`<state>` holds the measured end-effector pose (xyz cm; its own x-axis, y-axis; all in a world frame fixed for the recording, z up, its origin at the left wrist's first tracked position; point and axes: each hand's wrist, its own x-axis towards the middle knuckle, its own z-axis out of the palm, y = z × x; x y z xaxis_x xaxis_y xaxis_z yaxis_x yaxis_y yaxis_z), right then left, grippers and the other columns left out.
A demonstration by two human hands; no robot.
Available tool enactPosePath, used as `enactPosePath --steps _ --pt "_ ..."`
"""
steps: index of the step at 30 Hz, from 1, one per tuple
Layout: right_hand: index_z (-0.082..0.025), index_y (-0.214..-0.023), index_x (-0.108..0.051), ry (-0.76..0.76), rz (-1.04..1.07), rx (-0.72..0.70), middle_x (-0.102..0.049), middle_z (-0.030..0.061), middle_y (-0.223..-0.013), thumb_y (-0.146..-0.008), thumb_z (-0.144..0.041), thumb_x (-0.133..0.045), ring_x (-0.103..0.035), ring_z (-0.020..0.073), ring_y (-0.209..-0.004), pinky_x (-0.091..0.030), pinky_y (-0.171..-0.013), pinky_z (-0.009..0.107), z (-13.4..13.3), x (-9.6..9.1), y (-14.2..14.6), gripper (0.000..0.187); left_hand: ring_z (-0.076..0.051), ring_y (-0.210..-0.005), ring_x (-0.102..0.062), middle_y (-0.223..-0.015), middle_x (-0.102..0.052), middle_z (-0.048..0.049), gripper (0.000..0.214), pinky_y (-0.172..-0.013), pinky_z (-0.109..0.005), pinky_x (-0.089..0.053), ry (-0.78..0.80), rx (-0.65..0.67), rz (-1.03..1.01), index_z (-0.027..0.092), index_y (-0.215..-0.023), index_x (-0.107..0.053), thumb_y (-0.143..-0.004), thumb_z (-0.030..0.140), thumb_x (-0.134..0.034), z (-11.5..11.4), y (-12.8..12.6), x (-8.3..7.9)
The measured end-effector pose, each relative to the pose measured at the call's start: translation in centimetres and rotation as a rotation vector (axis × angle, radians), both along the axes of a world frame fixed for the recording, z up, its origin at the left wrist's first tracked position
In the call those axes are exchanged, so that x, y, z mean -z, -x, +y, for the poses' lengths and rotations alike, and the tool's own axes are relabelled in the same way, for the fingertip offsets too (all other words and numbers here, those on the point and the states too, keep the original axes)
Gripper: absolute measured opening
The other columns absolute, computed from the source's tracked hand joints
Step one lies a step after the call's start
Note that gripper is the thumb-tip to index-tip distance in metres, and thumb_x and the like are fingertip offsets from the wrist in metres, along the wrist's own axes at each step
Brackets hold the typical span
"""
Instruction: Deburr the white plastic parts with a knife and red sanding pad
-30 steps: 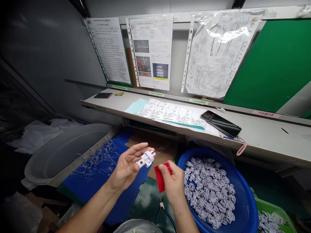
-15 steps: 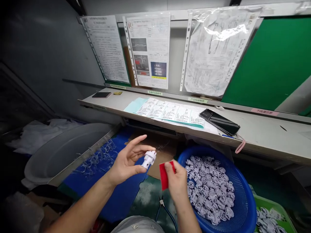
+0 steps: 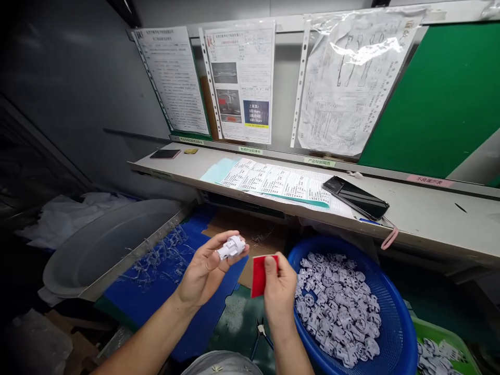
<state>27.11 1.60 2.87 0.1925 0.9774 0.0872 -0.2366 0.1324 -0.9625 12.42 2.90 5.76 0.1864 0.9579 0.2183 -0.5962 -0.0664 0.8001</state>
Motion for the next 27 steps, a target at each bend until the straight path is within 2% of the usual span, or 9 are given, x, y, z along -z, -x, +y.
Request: enactPosePath --steps 3,7,10,12,14,17,20,23,27 --pt "-0.02 -0.065 -0.049 -0.167 -0.339 0.151 -0.045 -0.006 -0.054 -0.091 -0.054 -0.055 -0.04 0.0081 -0.049 -0.031 -0.046 0.02 0.4 -1.4 -0.8 0.043 -0.023 -0.103 -0.065 -0.111 -0.072 -0.0112 0.041 -0.095 -0.034 -0.049 0.06 0.099 -0.017 0.017 -0.12 -0.069 -0.083 0.033 -0.073 -0.1 -0.2 -0.4" --pt "-0.02 -0.059 -0.04 -0.277 -0.704 0.208 -0.04 -0.007 -0.052 -0.091 -0.049 -0.056 -0.034 0.0073 -0.049 -0.027 -0.05 0.022 2.5 -5.5 -0.3 0.046 -0.019 -0.098 -0.064 -0.109 -0.072 -0.0105 0.043 -0.089 -0.027 -0.048 0.028 0.155 0.032 0.016 -0.12 -0.07 -0.08 0.032 -0.077 -0.5 -1.0 -0.7" --pt "-0.02 -0.057 -0.035 -0.285 -0.817 0.171 -0.036 -0.0074 -0.05 -0.089 -0.052 -0.058 -0.03 0.0076 -0.049 -0.024 -0.051 0.023 3.7 -7.5 0.2 0.05 -0.021 -0.097 -0.064 -0.11 -0.072 -0.0111 0.043 -0.09 -0.029 -0.048 -0.001 0.113 0.062 0.016 -0.12 -0.07 -0.08 0.03 -0.077 -0.5 -1.0 -1.1" --pt "-0.02 -0.059 -0.035 -0.299 -0.781 0.139 -0.037 -0.0076 -0.05 -0.091 -0.051 -0.056 -0.031 0.0073 -0.049 -0.025 -0.05 0.022 3.5 -7.3 0.7 0.049 -0.021 -0.097 -0.064 -0.111 -0.071 -0.011 0.042 -0.09 -0.029 -0.049 0.006 0.063 0.03 0.016 -0.118 -0.071 -0.08 0.03 -0.077 -0.4 -0.7 -1.5" --pt "-0.02 -0.062 -0.039 -0.322 -0.713 0.132 -0.041 -0.0074 -0.053 -0.094 -0.046 -0.053 -0.036 0.0065 -0.049 -0.027 -0.05 0.02 2.6 -5.9 1.3 0.044 -0.02 -0.099 -0.065 -0.113 -0.071 -0.0106 0.041 -0.09 -0.027 -0.05 0.031 0.028 -0.014 0.016 -0.118 -0.071 -0.08 0.03 -0.076 -0.3 -0.2 -1.7" --pt "-0.02 -0.065 -0.041 -0.364 -0.662 0.173 -0.045 -0.007 -0.055 -0.096 -0.039 -0.051 -0.039 0.0059 -0.049 -0.028 -0.05 0.019 1.1 -3.2 1.9 0.038 -0.022 -0.105 -0.066 -0.116 -0.071 -0.0109 0.042 -0.095 -0.028 -0.049 0.054 0.041 -0.047 0.017 -0.12 -0.069 -0.081 0.031 -0.076 -0.1 0.3 -2.0" --pt "-0.02 -0.062 -0.038 -0.426 -0.625 0.193 -0.04 -0.0075 -0.053 -0.096 -0.038 -0.053 -0.036 0.006 -0.047 -0.027 -0.048 0.02 0.5 -2.0 1.5 0.041 -0.025 -0.109 -0.065 -0.118 -0.071 -0.012 0.046 -0.099 -0.031 -0.048 0.034 0.059 -0.064 0.016 -0.123 -0.067 -0.081 0.032 -0.076 0.0 0.2 -2.0" --pt "-0.02 -0.061 -0.038 -0.465 -0.598 0.225 -0.037 -0.0079 -0.051 -0.096 -0.039 -0.052 -0.034 0.006 -0.045 -0.026 -0.046 0.02 0.8 -3.0 0.3 0.041 -0.025 -0.108 -0.065 -0.117 -0.071 -0.0116 0.045 -0.098 -0.032 -0.047 0.03 0.06 -0.057 0.017 -0.122 -0.068 -0.081 0.034 -0.076 -0.1 -0.2 -1.7" --pt "-0.02 -0.058 -0.039 -0.401 -0.796 0.24 -0.038 -0.0069 -0.051 -0.095 -0.042 -0.053 -0.033 0.0067 -0.046 -0.025 -0.049 0.021 2.1 -6.6 -0.4 0.045 -0.022 -0.098 -0.063 -0.11 -0.071 -0.0117 0.046 -0.088 -0.029 -0.047 -0.025 0.125 0.075 0.015 -0.119 -0.07 -0.078 0.034 -0.078 -0.4 -0.8 -1.4"
